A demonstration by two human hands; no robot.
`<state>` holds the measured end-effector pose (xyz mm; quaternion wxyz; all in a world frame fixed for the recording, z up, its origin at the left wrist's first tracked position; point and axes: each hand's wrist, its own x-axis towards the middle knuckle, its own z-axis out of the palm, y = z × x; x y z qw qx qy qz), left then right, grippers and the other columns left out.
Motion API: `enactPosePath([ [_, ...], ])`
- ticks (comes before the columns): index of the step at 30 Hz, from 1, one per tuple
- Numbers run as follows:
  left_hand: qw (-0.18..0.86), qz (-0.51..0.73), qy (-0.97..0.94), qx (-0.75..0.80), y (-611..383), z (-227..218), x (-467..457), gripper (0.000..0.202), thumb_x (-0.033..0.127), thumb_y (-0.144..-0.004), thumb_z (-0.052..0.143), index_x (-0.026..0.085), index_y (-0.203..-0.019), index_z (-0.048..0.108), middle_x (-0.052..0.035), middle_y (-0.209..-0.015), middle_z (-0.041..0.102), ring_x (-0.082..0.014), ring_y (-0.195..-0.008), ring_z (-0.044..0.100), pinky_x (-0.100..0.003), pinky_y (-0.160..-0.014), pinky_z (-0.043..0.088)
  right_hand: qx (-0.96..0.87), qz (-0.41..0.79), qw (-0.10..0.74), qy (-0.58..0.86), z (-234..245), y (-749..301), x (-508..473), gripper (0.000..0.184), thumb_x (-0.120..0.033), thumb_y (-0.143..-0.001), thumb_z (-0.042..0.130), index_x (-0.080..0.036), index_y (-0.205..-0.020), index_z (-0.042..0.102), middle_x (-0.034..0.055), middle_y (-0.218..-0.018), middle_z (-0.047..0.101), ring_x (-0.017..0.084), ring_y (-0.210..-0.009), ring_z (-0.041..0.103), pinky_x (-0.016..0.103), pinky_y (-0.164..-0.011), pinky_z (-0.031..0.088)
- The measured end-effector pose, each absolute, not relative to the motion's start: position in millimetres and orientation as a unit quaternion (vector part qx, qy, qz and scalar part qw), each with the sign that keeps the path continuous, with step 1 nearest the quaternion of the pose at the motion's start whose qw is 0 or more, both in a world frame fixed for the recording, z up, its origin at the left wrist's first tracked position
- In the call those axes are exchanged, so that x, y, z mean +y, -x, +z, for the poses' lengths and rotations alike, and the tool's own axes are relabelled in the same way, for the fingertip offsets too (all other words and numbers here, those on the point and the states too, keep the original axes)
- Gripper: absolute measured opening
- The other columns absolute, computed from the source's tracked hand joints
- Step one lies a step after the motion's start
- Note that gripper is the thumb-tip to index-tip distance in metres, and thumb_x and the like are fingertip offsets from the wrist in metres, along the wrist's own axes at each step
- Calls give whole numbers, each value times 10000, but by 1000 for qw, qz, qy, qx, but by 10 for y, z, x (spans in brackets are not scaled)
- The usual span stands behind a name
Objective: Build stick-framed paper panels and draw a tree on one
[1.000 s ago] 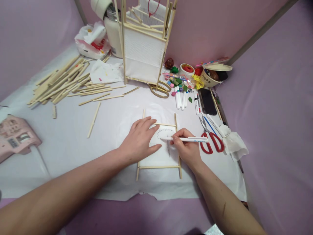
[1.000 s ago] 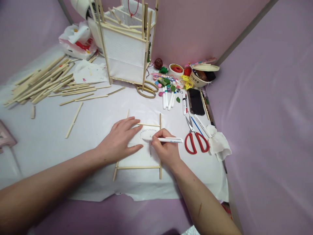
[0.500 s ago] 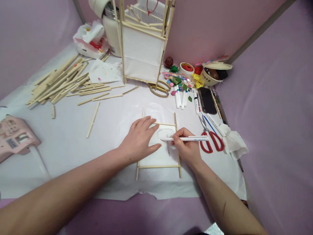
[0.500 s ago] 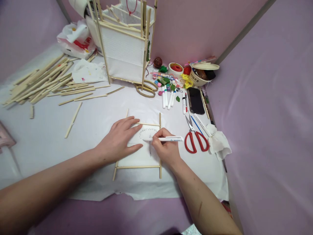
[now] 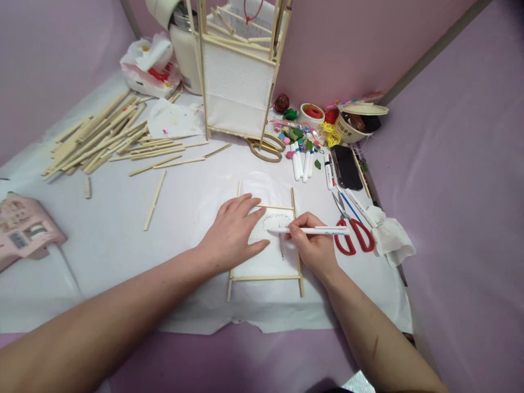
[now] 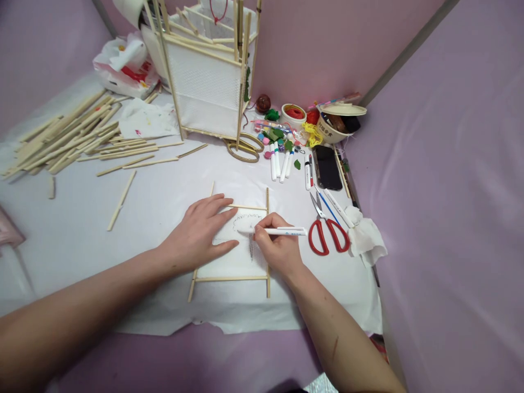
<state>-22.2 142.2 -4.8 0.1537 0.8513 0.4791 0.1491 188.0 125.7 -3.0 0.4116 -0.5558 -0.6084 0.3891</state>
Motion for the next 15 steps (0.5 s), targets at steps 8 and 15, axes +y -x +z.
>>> enactPosePath([
  [8, 155, 152, -850, 481, 223, -44, 1424, 576, 428, -840, 693, 151, -1332, 577, -165, -1482, 500, -348, -1450, 347, -539, -1171, 308, -613, 382, 401, 563, -49, -1894, 1254, 116, -222, -820, 600, -219, -708, 574, -28, -622, 639, 146, -592, 563, 277, -589, 429],
  [15, 156, 149, -850, 481, 218, -40, 1422, 567, 427, -843, 690, 160, -1329, 577, -160, -1487, 495, -345, -1453, 343, -535, -1176, 305, -603, 370, 406, 578, -51, -1907, 1263, 125, -213, -797, 581, -218, -674, 554, -38, -592, 593, 136, -573, 524, 267, -566, 409],
])
